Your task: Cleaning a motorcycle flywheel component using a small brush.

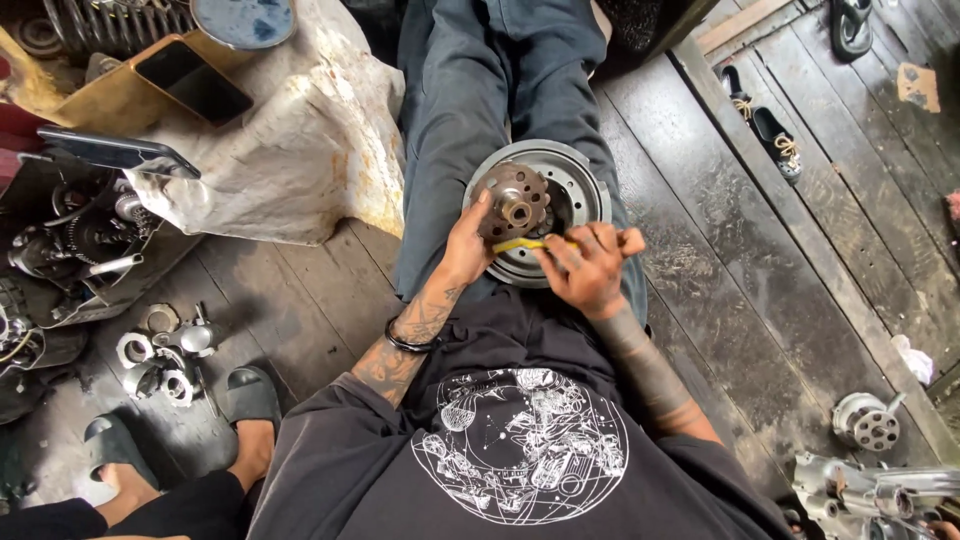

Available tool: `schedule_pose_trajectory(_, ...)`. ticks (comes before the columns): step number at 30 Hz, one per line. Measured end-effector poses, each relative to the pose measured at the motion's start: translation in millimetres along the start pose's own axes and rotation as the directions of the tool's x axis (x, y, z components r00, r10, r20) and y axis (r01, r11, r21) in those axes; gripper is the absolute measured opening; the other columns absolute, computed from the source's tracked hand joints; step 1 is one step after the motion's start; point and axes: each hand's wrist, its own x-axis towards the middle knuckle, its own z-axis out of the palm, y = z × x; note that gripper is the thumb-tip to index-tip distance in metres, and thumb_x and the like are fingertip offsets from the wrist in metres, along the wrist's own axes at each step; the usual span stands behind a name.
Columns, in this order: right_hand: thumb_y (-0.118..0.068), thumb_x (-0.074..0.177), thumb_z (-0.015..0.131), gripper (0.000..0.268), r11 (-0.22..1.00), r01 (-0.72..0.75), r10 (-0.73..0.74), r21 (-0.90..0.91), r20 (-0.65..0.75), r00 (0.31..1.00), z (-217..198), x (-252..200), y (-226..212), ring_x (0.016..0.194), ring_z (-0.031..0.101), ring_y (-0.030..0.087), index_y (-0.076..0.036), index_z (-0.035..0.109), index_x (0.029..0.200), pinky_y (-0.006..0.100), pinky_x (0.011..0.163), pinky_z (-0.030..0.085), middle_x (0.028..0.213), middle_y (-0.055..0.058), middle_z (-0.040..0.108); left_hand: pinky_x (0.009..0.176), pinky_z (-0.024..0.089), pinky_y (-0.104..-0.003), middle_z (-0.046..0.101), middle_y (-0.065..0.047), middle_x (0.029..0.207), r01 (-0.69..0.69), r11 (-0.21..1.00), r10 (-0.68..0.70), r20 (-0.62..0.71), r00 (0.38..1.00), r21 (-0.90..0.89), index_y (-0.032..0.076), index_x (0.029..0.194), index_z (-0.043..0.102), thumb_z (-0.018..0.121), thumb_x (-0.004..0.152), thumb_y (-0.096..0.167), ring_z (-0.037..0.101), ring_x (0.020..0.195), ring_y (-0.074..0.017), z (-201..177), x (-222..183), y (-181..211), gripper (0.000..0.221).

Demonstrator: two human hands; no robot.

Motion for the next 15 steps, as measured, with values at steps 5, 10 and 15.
schedule_pose_trajectory(5, -0.035, 0.099, 0.07, 0.016, 0.981, -0.041, 0.028, -0.187, -0.074, 0.997, 7.3, -3.0, 24.6, 0.085, 0.055, 0.026, -0.019, 0.068, 0.094, 0.045, 0.084, 0.031, 0.085, 0.002, 0.055, 0.116, 0.039, -0.07, 0.037, -0.036, 0.155, -0.031, 0.999, 0.032, -0.03, 0.999, 0.01, 0.001, 0.158, 0.021, 0.067, 0.104, 0.041, 0.045, 0.141, -0.0522, 2.4, 1.0, -2.8, 0.082)
schedule_pose_trajectory(10, -0.03, 0.094, 0.077, 0.014, 0.994, -0.067, 0.063, -0.084, -0.041, 0.997, 12.4, -15.7, 28.0, 0.085, 0.057, 0.026, -0.017, 0.073, 0.097, 0.043, 0.086, 0.036, 0.087, 0.002, 0.06, 0.116, 0.043, -0.068, 0.039, -0.034, 0.154, -0.033, 0.998, 0.032, 0.037, 0.999, 0.049, -0.001, 0.155, 0.027, 0.065, 0.107, 0.039, 0.045, 0.141, -0.0518, -7.6, 3.1, -2.7, 0.073)
schedule_pose_trajectory(15, -0.024, 0.094, 0.077, 0.012, 0.99, -0.064, 0.057, -0.127, -0.058, 0.997, 3.5, 3.5, 4.0, 0.085, 0.057, 0.026, -0.018, 0.069, 0.088, 0.046, 0.084, 0.028, 0.083, 0.002, 0.059, 0.118, 0.04, -0.07, 0.037, -0.036, 0.155, -0.056, 0.998, 0.056, -0.008, 0.998, 0.029, -0.003, 0.158, 0.026, 0.065, 0.106, 0.036, 0.042, 0.142, -0.0546, 13.7, -2.9, 3.4, 0.076)
